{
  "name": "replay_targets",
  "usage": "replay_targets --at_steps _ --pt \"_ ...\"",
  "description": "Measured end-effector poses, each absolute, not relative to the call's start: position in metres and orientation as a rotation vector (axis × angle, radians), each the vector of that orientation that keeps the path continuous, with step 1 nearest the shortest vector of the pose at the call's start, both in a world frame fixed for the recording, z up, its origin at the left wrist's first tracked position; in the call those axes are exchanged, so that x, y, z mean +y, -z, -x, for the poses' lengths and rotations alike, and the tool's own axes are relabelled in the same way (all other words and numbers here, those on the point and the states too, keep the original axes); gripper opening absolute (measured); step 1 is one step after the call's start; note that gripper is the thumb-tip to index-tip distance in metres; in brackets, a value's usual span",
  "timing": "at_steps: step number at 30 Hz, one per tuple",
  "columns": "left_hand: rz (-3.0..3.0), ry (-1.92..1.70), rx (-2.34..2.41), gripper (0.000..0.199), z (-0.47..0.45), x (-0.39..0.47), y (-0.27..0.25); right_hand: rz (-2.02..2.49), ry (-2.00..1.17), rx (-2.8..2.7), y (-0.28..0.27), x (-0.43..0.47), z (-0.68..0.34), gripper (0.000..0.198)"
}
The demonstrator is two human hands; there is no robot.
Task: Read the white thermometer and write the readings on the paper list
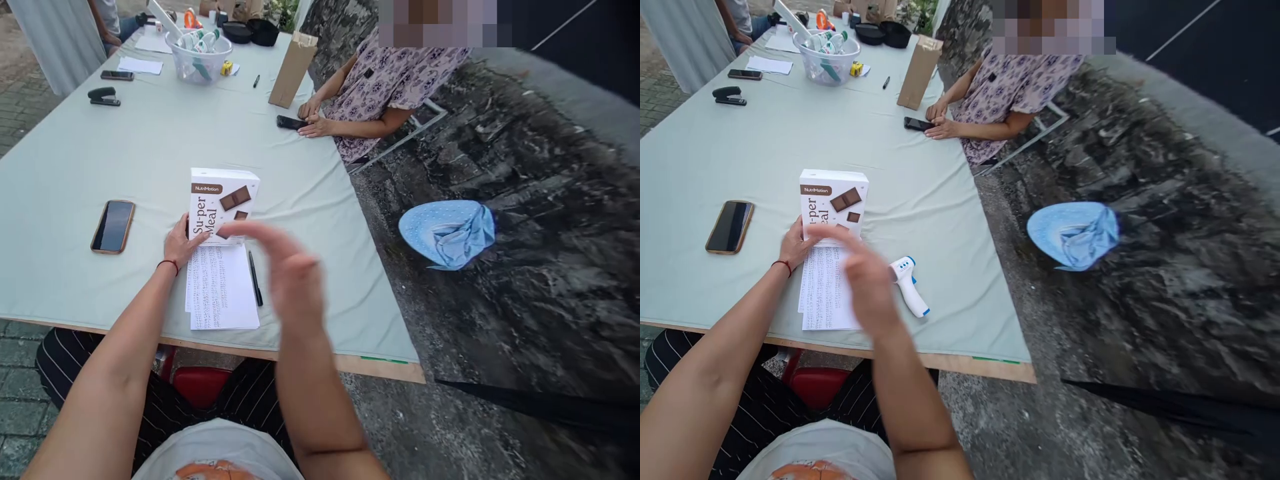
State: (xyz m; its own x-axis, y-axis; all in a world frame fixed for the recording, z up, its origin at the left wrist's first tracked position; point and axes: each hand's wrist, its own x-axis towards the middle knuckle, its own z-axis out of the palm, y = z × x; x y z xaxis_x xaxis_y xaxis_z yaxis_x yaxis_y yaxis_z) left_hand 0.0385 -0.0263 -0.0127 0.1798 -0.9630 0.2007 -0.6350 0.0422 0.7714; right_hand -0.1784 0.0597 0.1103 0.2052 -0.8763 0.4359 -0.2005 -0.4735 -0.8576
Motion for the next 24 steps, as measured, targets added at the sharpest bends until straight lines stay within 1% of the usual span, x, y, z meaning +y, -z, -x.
replay_targets --at_steps 2,3,5,6,7,8,10,11,12,14,16,17,18,20,24 --pt "-1.690 0.533 -1.513 0.062 -0.038 -0.026 0.014 1.842 1.403 1.336 -0.081 0.036 0.232 0.059" --pt "-1.703 0.535 -1.499 0.063 -0.037 -0.026 0.015 1.887 1.312 1.537 -0.063 0.026 0.256 0.061" --pt "-1.725 0.536 -1.492 0.065 -0.037 -0.026 0.016 1.946 0.819 1.853 -0.022 0.017 0.291 0.072" --pt "-1.729 0.534 -1.494 0.065 -0.037 -0.026 0.016 1.930 0.581 1.934 -0.002 0.018 0.302 0.074" --pt "-1.729 0.534 -1.498 0.065 -0.037 -0.026 0.016 1.922 0.426 1.963 0.016 0.021 0.308 0.071" --pt "-1.726 0.533 -1.501 0.064 -0.037 -0.025 0.016 1.917 0.361 1.975 0.031 0.025 0.311 0.067" --pt "-1.715 0.537 -1.507 0.061 -0.038 -0.024 0.016 1.874 0.405 2.005 0.050 0.034 0.307 0.053" --pt "-1.711 0.541 -1.508 0.061 -0.039 -0.023 0.015 1.821 0.481 2.016 0.053 0.036 0.303 0.048" --pt "-1.711 0.546 -1.506 0.060 -0.039 -0.023 0.014 1.752 0.583 2.007 0.052 0.037 0.297 0.046" --pt "-1.709 0.559 -1.502 0.060 -0.040 -0.021 0.013 1.588 0.838 1.877 0.041 0.034 0.281 0.048" --pt "-1.703 0.560 -1.509 0.059 -0.041 -0.021 0.011 1.435 1.090 1.586 0.022 0.028 0.260 0.049" --pt "-1.699 0.557 -1.517 0.060 -0.042 -0.020 0.010 1.366 1.169 1.422 0.010 0.024 0.248 0.044" --pt "-1.697 0.554 -1.528 0.060 -0.043 -0.020 0.010 1.306 1.213 1.261 -0.001 0.021 0.235 0.037" --pt "-1.707 0.541 -1.546 0.060 -0.044 -0.020 0.009 1.184 1.240 1.019 -0.021 0.014 0.207 0.032" --pt "-1.732 0.527 -1.548 0.059 -0.045 -0.022 0.010 1.099 1.278 0.902 -0.041 -0.002 0.160 0.030"
